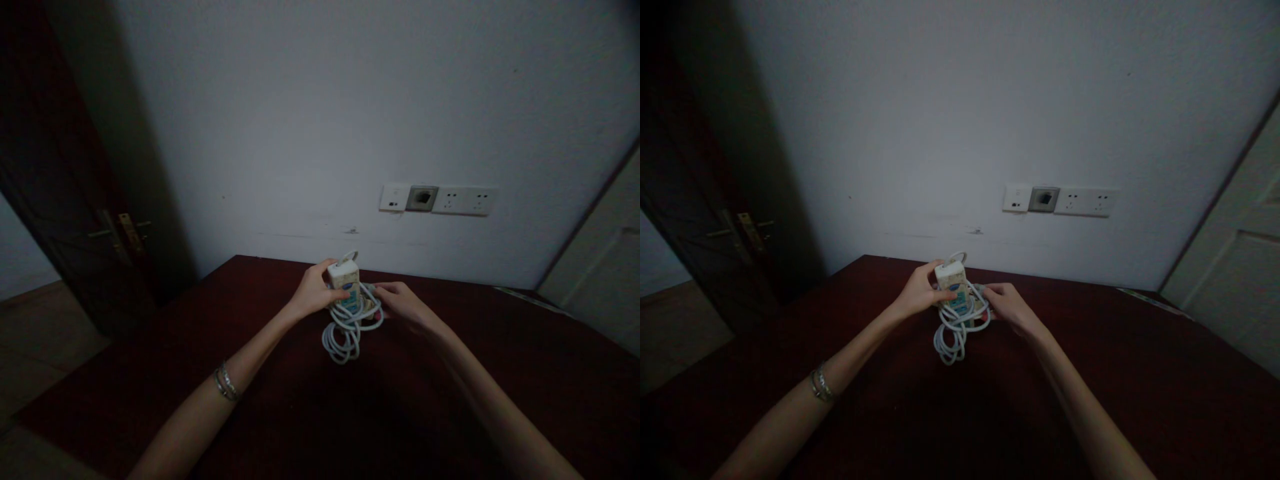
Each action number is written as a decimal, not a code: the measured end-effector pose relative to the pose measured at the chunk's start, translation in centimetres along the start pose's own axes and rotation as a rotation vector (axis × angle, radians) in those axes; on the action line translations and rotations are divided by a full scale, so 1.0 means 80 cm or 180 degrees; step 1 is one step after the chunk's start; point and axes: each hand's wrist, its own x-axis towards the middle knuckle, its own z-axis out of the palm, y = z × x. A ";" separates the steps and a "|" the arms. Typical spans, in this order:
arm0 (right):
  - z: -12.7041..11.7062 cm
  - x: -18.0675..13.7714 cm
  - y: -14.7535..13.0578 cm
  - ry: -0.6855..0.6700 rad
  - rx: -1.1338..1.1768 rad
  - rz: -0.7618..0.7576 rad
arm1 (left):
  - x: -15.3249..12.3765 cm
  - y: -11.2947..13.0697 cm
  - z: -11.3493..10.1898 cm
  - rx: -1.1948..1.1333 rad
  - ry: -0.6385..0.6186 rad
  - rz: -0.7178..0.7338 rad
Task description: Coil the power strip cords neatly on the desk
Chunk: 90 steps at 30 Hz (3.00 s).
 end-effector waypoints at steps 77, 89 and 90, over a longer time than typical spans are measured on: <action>-0.026 -0.038 -0.050 -0.1248 -0.1729 -0.0204 | -0.001 -0.010 -0.031 -0.0701 -0.1609 0.0377; -0.013 -0.039 -0.045 -0.1501 -0.1007 -0.0418 | -0.003 -0.020 -0.045 -0.1635 -0.1736 -0.0271; -0.012 -0.039 -0.044 -0.1466 -0.0989 -0.0456 | -0.003 -0.023 -0.044 -0.1727 -0.1709 -0.0323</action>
